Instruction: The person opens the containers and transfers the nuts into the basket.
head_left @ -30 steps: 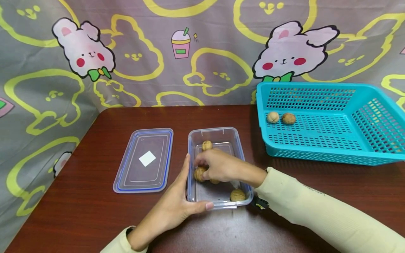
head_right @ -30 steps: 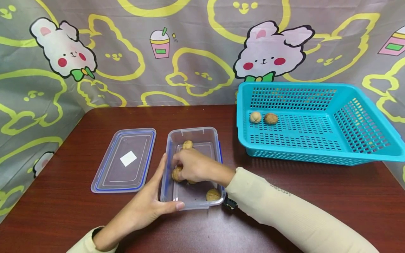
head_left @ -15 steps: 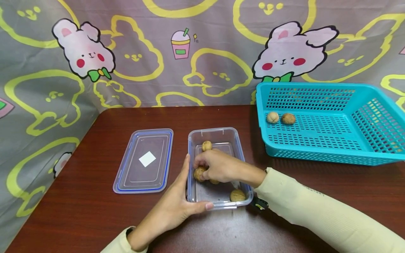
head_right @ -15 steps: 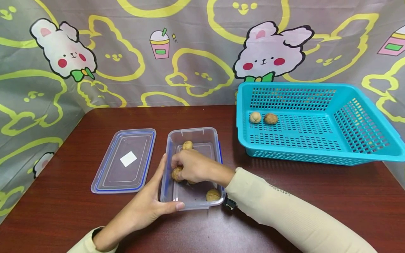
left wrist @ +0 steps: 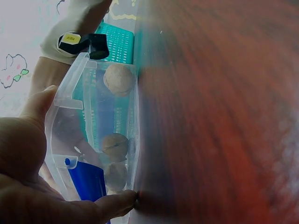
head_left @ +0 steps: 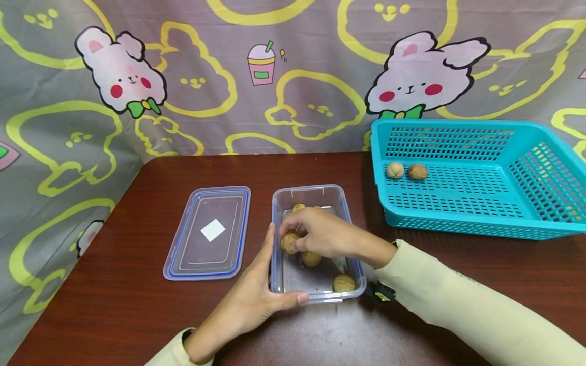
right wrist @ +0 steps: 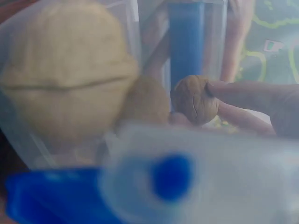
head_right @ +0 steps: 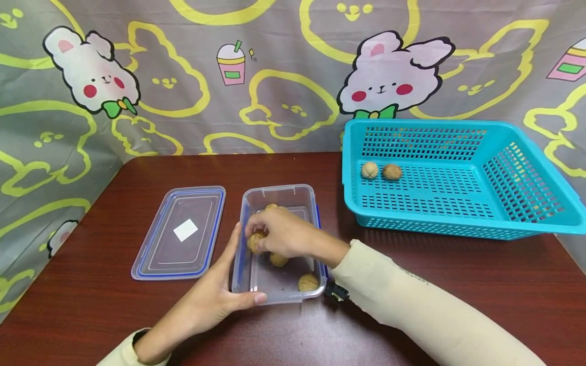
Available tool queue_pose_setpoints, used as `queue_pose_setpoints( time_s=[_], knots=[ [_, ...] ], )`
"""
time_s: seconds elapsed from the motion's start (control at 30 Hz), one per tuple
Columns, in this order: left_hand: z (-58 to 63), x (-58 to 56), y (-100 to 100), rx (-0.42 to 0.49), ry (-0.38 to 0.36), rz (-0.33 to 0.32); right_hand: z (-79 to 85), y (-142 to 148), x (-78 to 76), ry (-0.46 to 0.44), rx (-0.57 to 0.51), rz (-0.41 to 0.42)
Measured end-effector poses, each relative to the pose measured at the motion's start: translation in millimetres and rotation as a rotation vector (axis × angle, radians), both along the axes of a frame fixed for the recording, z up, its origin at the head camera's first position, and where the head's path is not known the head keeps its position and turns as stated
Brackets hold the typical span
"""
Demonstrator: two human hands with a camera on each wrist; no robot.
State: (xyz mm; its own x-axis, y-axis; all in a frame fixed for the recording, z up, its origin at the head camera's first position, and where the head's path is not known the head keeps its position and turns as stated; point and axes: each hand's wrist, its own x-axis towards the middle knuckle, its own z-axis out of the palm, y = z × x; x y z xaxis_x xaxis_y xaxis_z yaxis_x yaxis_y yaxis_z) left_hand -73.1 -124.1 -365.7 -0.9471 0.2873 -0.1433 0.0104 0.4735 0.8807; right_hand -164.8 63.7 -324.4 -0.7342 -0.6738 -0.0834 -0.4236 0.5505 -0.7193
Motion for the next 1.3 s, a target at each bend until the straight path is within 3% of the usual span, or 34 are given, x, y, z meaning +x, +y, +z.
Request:
queue_pose_setpoints(
  time_s=[0.27,0.43,0.63,0.9,1.1,1.3],
  knots=[
    [1.0,0.0,0,-0.005,0.001,0.003,17.6,15,-1.6,0.013,-0.054,-0.046],
    [0.6,-0.1,0,0.006,-0.001,0.006,28.8,27,-1.8,0.014,-0.077,-0.115],
    [0.7,-0.3,0,0.006,-0.003,0.009,35.8,48,-3.8,0.029,-0.181,-0.196],
    [-0.1,0.2,0,0.019,0.001,0.012,52.2,87,-4.8,0.015,-0.217,-0.392],
    [-0.2,0.6,0,0.02,0.003,0.008,55.3,120,-11.3,-0.016,-0.25,-0.55],
    [-0.4,-0.5,0,0.006,0.007,0.007,47.4,149,-22.3,-0.021,-0.155,-0.643]
  ],
)
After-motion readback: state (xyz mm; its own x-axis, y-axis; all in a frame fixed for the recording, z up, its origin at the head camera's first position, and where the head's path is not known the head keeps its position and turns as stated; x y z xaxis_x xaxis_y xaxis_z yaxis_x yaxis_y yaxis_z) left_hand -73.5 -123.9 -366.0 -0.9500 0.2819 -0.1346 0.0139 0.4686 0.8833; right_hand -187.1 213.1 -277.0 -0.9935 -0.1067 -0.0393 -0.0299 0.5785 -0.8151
